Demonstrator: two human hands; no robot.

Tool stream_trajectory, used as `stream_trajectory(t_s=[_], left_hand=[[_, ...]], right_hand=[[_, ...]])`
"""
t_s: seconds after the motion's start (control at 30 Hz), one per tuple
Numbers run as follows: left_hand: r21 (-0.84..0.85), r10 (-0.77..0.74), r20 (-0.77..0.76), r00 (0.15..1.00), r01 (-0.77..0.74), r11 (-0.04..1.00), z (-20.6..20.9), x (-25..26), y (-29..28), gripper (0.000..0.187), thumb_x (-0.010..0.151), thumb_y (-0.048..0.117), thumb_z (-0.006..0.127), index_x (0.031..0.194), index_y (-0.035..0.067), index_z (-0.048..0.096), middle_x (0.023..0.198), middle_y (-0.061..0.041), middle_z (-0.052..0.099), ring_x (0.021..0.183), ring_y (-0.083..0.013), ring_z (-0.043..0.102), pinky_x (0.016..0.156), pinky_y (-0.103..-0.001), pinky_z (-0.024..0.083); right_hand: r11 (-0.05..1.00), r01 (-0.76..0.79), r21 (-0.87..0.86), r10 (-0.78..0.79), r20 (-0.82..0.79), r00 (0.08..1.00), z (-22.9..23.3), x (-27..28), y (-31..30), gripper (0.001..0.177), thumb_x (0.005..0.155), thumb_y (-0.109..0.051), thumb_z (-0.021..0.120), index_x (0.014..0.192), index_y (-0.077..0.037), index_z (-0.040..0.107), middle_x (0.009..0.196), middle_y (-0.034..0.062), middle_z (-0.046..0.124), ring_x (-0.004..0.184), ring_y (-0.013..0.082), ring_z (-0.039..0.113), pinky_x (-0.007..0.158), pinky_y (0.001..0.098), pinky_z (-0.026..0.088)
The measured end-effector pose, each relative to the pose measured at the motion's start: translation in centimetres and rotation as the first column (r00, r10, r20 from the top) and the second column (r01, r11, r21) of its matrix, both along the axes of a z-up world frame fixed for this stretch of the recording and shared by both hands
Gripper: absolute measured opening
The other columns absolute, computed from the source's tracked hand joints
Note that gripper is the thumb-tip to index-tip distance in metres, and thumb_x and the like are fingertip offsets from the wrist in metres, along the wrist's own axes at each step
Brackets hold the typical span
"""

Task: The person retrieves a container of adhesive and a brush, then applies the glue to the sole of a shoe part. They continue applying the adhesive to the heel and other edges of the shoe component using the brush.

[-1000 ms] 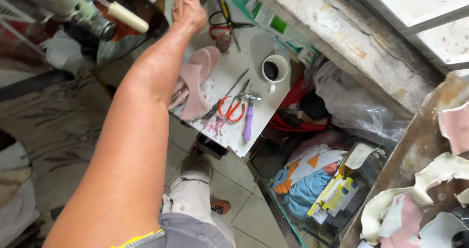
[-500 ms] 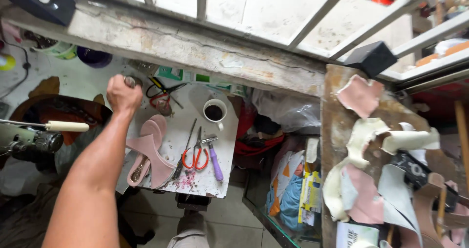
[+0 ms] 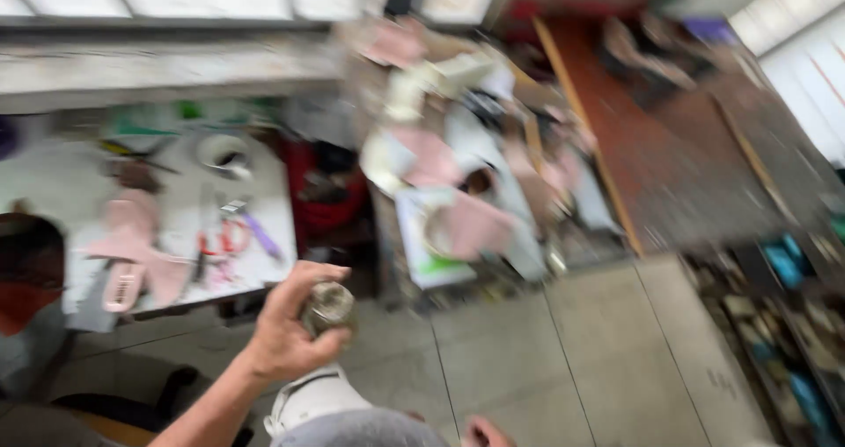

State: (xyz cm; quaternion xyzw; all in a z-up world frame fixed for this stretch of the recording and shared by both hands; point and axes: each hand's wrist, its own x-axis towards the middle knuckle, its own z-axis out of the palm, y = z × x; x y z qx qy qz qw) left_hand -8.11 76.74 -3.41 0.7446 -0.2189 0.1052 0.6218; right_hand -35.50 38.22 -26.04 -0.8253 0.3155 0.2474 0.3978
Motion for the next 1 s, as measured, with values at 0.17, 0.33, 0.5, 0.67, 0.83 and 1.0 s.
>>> stream_trajectory(t_s=[0.17,0.33,0.5,0.67,0.83,1.0], left_hand=[[0.226,-0.425,-0.571,0.702,0.632,0.741,0.9,-10.2,-16.4,0.104,0.055,0.037,0.101,0.142,0.016,0.049,0.102,0.001,0.067,0.087,-0.0144,0.066,0.085,-0.029,0.052],[0.405,-0.679,-0.441,0.587,0.805,0.433,0.2,-17.0,-27.1,0.088,0.067,0.027,0.080,0.142,0.004,0.040,0.126,-0.020,0.066,0.105,-0.0440,0.068,0.081,-0.049,0.054],[0.463,-0.721,-0.409,0.559,0.808,0.365,0.3,-19.6,-33.6,0.074,0.068,0.031,0.082,0.129,0.006,0.048,0.104,-0.014,0.069,0.079,-0.0375,0.069,0.066,-0.047,0.054],[0.327,-0.649,-0.659,0.380,0.922,0.208,3.3,-18.9,-40.9,0.039,0.066,0.030,0.072,0.095,0.011,0.054,0.080,-0.004,0.068,0.069,-0.0253,0.061,0.061,-0.040,0.047],[-0.383,-0.714,-0.558,-0.423,0.895,-0.231,0.6,-15.1,-49.6,0.050,0.065,0.016,0.090,0.107,0.009,0.063,0.095,0.003,0.069,0.083,-0.0104,0.064,0.073,-0.027,0.057],[-0.804,-0.577,-0.251,-0.777,0.499,-0.322,-2.2,-11.3,-60.7,0.034,0.075,0.008,0.090,0.100,0.001,0.068,0.086,-0.011,0.070,0.073,-0.0187,0.069,0.066,-0.029,0.061]], right_hand=[[0.978,-0.034,0.208,-0.095,0.579,0.809,17.1,-1.5,1.3,0.043,0.089,-0.028,0.075,0.127,-0.009,0.068,0.103,0.0041,0.081,0.091,0.0137,0.072,0.088,0.0316,0.058],[0.968,0.029,-0.250,0.145,0.650,0.746,21.7,-3.8,-2.8,0.053,0.094,-0.060,0.054,0.118,-0.014,0.060,0.092,0.0061,0.076,0.072,0.0297,0.071,0.064,0.0441,0.052],[0.899,0.174,-0.402,0.194,0.722,0.664,23.2,-6.0,-8.1,0.048,0.099,-0.056,0.047,0.098,-0.012,0.064,0.075,0.0032,0.068,0.059,0.0275,0.065,0.053,0.0415,0.048],[0.826,0.153,-0.542,0.362,0.719,0.593,26.1,-5.8,-14.9,0.036,0.101,-0.039,0.047,0.081,-0.012,0.061,0.058,0.0015,0.054,0.047,0.0232,0.049,0.044,0.0386,0.036],[0.773,0.018,-0.634,0.608,0.748,0.265,31.4,-2.5,-22.5,0.042,0.104,-0.035,0.038,0.077,-0.008,0.055,0.058,0.0010,0.037,0.044,0.0205,0.034,0.045,0.0357,0.027],[0.728,-0.061,-0.683,0.675,0.698,0.237,30.2,2.3,-34.1,0.053,0.108,-0.045,0.031,0.083,-0.010,0.061,0.060,-0.0013,0.043,0.048,0.0167,0.038,0.045,0.0352,0.030]])
